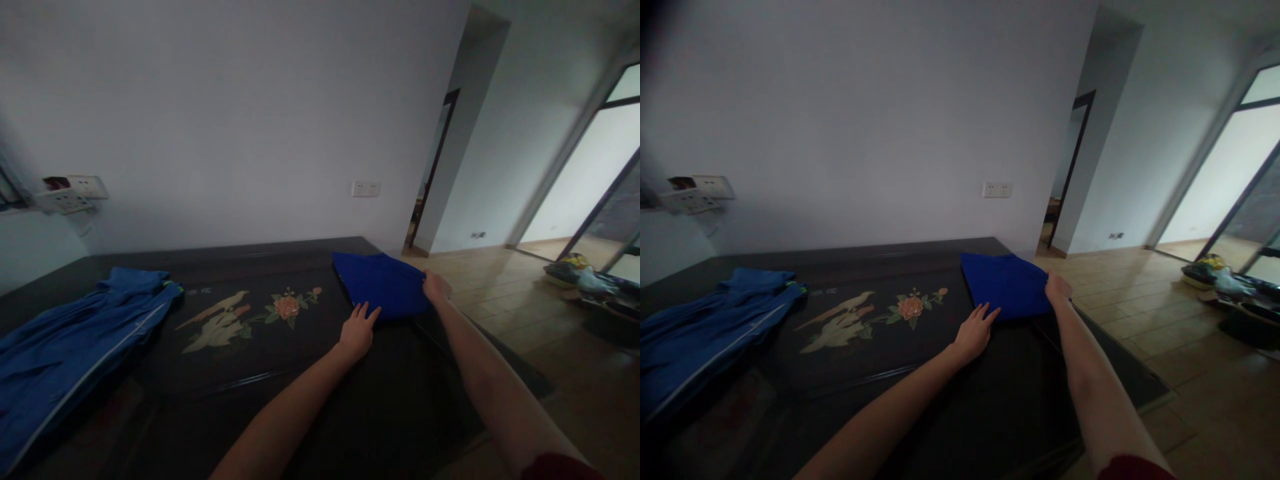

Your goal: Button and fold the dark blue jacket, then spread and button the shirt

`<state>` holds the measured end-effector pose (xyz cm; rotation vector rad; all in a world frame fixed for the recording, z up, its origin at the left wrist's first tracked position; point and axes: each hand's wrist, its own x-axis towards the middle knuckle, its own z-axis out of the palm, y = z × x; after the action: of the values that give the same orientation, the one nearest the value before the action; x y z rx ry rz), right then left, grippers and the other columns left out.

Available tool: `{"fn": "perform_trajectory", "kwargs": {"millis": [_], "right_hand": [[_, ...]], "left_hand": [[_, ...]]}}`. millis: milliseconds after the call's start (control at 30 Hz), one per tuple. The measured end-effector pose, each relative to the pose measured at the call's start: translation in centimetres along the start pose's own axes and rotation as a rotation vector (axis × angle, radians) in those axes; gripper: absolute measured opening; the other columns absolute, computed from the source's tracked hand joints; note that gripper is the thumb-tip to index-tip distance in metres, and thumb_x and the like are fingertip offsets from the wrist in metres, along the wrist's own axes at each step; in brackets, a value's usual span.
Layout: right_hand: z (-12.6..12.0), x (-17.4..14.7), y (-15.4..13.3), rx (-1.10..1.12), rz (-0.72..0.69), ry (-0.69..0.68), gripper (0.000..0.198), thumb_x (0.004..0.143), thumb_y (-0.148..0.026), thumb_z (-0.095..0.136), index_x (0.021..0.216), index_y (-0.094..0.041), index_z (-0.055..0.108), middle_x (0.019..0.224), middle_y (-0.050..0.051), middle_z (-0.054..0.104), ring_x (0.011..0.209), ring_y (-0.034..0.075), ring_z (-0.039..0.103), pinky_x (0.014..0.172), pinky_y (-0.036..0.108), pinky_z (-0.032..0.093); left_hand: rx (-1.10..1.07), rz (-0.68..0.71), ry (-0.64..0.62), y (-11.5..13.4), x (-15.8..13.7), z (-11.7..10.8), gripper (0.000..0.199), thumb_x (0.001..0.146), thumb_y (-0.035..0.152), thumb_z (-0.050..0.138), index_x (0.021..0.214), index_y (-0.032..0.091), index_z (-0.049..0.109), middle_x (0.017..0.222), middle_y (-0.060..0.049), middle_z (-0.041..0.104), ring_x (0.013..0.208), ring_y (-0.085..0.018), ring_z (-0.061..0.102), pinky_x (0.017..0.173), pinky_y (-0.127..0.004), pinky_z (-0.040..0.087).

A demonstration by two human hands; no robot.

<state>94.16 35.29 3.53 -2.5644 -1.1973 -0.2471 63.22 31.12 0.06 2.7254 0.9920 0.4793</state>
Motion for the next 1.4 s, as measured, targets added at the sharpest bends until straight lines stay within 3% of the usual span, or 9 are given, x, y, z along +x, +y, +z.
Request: {"fn": "perform_trajectory", "kwargs": {"millis": [233, 400, 533, 700, 867, 1233, 1300, 1400], "right_hand": [[-0.6, -0.5, -0.7, -0.012, -0.047, 0.004, 0.037, 0.089, -0.02, 0.038, 0.122, -0.018, 0.056, 0.112, 0.019, 0.063, 0.108, 0.032, 0.058, 0.087, 0.048, 0.045], [-1.5, -3.7, -4.6, -0.058, -0.196, 0.099, 0.044, 0.092, -0.035, 0.041, 0.132, -0.016, 0.046, 0.133, 0.02, 0.048, 0.126, 0.037, 0.039, 0.1, 0.061, 0.028], [-1.3, -8.8, -8.3, 0.059, -0.366, -0.207, 0.049, 0.093, -0.05, 0.032, 0.132, -0.025, 0.048, 0.144, 0.013, 0.038, 0.129, 0.036, 0.037, 0.098, 0.06, 0.033], [0.0, -12.7, -9.7, 0.084, -0.405, -0.418, 0.056, 0.09, -0.059, 0.028, 0.142, -0.039, 0.029, 0.154, 0.006, 0.018, 0.137, 0.043, 0.016, 0.093, 0.078, 0.017], [0.9, -12.4, -9.4, 0.102, -0.387, -0.463, 0.055, 0.092, -0.057, 0.024, 0.144, -0.041, 0.021, 0.156, 0.003, 0.01, 0.139, 0.041, 0.009, 0.095, 0.077, 0.012], [1.4, -10.3, -9.0, 0.135, -0.449, -0.527, 0.059, 0.088, -0.064, 0.028, 0.143, -0.042, 0.025, 0.156, 0.001, 0.012, 0.139, 0.041, 0.007, 0.097, 0.077, 0.007], [1.5, -9.9, -9.0, 0.149, -0.467, -0.526, 0.06, 0.087, -0.065, 0.03, 0.142, -0.042, 0.027, 0.155, 0.001, 0.015, 0.139, 0.041, 0.01, 0.096, 0.077, 0.008], [1.2, -8.1, -8.5, 0.165, -0.466, -0.475, 0.056, 0.087, -0.065, 0.032, 0.135, -0.038, 0.043, 0.149, 0.003, 0.031, 0.137, 0.039, 0.017, 0.098, 0.074, 0.013]], "left_hand": [[-0.011, -0.016, -0.025, 1.0, -0.5, -0.1, 0.063, 0.087, 0.018, 0.042, 0.145, 0.028, 0.022, 0.153, -0.009, 0.023, 0.139, -0.029, 0.022, 0.107, -0.042, 0.035], [-0.013, 0.005, 0.016, 1.5, -0.8, -0.1, 0.059, 0.088, 0.028, 0.044, 0.144, 0.025, 0.027, 0.152, -0.011, 0.024, 0.14, -0.031, 0.02, 0.11, -0.042, 0.031], [0.014, 0.006, 0.035, 1.5, -1.7, -0.2, 0.059, 0.089, 0.032, 0.041, 0.144, 0.014, 0.027, 0.15, -0.017, 0.026, 0.14, -0.028, 0.019, 0.114, -0.041, 0.024], [0.028, 0.024, 0.017, 1.0, -2.7, 0.1, 0.064, 0.088, 0.033, 0.041, 0.143, 0.008, 0.024, 0.152, -0.017, 0.022, 0.141, -0.026, 0.019, 0.113, -0.04, 0.025], [0.05, 0.039, 0.02, 0.9, -2.3, 0.7, 0.065, 0.088, 0.033, 0.04, 0.143, 0.004, 0.021, 0.151, -0.02, 0.022, 0.141, -0.026, 0.019, 0.114, -0.04, 0.024], [0.067, 0.017, 0.024, 1.2, -1.7, 0.7, 0.066, 0.087, 0.031, 0.042, 0.143, 0.003, 0.022, 0.15, -0.022, 0.023, 0.139, -0.027, 0.025, 0.112, -0.042, 0.025], [0.063, 0.012, 0.019, 1.3, -1.7, 0.6, 0.065, 0.087, 0.031, 0.041, 0.143, 0.004, 0.022, 0.15, -0.021, 0.023, 0.139, -0.028, 0.024, 0.112, -0.043, 0.026], [0.055, 0.007, 0.016, 1.2, -1.9, 0.6, 0.063, 0.088, 0.033, 0.039, 0.143, 0.007, 0.022, 0.151, -0.019, 0.023, 0.139, -0.028, 0.023, 0.111, -0.045, 0.027]]}}
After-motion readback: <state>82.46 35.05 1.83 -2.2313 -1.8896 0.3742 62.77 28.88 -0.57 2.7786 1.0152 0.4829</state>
